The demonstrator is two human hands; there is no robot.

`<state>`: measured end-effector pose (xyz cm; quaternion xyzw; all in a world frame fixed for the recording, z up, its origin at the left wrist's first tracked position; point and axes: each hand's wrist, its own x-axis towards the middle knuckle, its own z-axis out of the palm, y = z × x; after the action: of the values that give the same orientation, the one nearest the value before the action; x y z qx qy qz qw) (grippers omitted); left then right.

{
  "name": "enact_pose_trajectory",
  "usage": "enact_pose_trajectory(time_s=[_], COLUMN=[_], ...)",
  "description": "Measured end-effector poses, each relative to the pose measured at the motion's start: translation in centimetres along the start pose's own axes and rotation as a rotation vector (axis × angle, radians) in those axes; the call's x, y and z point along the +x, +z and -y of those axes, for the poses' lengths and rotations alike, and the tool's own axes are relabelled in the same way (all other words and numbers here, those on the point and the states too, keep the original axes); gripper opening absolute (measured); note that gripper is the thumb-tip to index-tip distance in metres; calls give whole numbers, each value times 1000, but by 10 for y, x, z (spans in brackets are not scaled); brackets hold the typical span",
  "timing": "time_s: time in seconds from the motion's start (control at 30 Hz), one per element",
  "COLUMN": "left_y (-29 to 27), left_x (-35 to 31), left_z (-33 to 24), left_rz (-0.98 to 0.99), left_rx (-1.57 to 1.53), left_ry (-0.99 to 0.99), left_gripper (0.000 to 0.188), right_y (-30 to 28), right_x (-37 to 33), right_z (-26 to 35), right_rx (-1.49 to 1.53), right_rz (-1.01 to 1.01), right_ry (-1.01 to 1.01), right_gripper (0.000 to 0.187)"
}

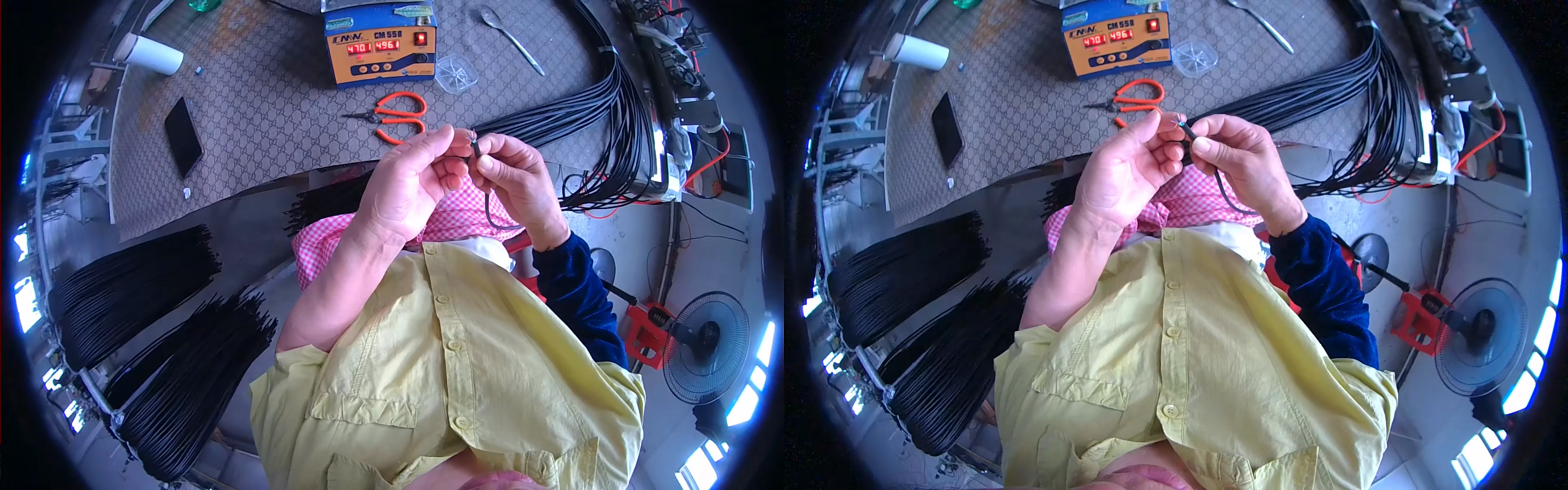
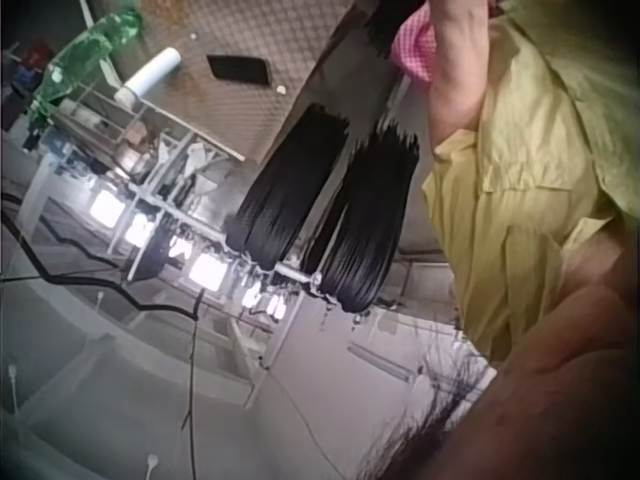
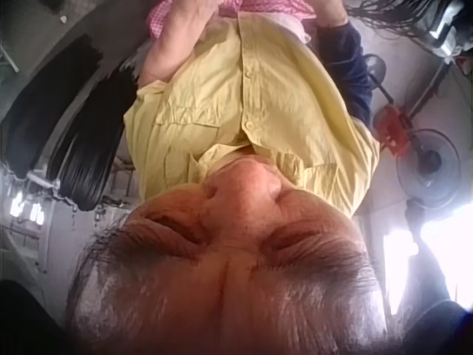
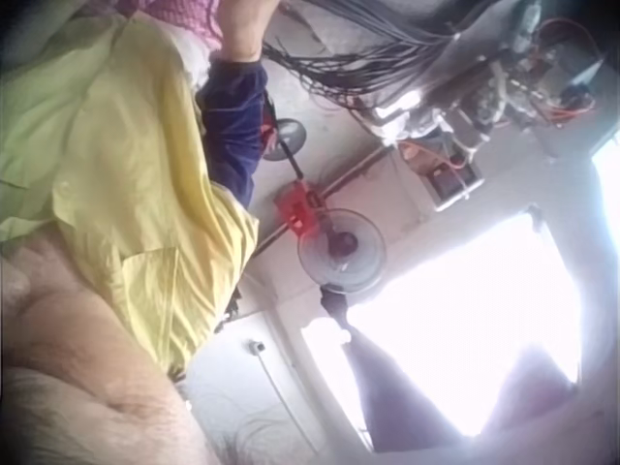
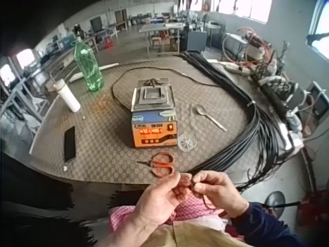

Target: Tinning the ends of black electrical wires by dipping them into a heated soldering pot at a workbench.

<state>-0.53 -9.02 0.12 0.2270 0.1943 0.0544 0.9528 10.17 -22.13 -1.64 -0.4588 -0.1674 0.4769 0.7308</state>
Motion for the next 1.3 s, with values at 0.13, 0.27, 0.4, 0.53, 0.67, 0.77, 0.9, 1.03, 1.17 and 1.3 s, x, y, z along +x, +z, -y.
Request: enact_pose_trajectory(time_s=[0.13, 0.27, 0.4, 0.53, 0.67, 0.77, 0.9, 1.03, 1.17, 1.3], left_y=[-6, -27, -61, -88, -116, -123, -114, -83, -72, -75], left_x=[-5, -11, -15, -18, -5, 8, 1, -32, -55, -79], left_z=[1, 13, 35, 58, 76, 87, 85, 74, 45, 17], left_rz=[-61, -139, -126, -384, -343, -346, -291, -229, -204, -360], left_rx=[49, 126, 143, -71, -297, -418, -467, -376, -263, -15], left_ry=[-4, -18, -141, -376, -259, -243, -254, -255, 29, 348], left_gripper=[23, 18, 19, 18, 15, 13, 10, 12, 15, 21], right_y=[-26, -108, -206, -240, -185, -120, -86, -76, -86, -94], right_x=[-11, -37, -90, -121, -84, -47, -19, -26, -49, -67], right_z=[20, 23, -35, -64, -45, -35, -43, -28, -11, -6], right_rx=[-314, -872, -1522, -1788, -1434, -644, -36, 18, 66, -70], right_rz=[8, 6, -169, -116, -138, -359, -318, -276, -329, -380], right_ry=[-2, 196, 275, 405, 348, 366, 320, 284, 234, 348], right_gripper=[9, 7, 15, 15, 19, 25, 22, 17, 12, 18])
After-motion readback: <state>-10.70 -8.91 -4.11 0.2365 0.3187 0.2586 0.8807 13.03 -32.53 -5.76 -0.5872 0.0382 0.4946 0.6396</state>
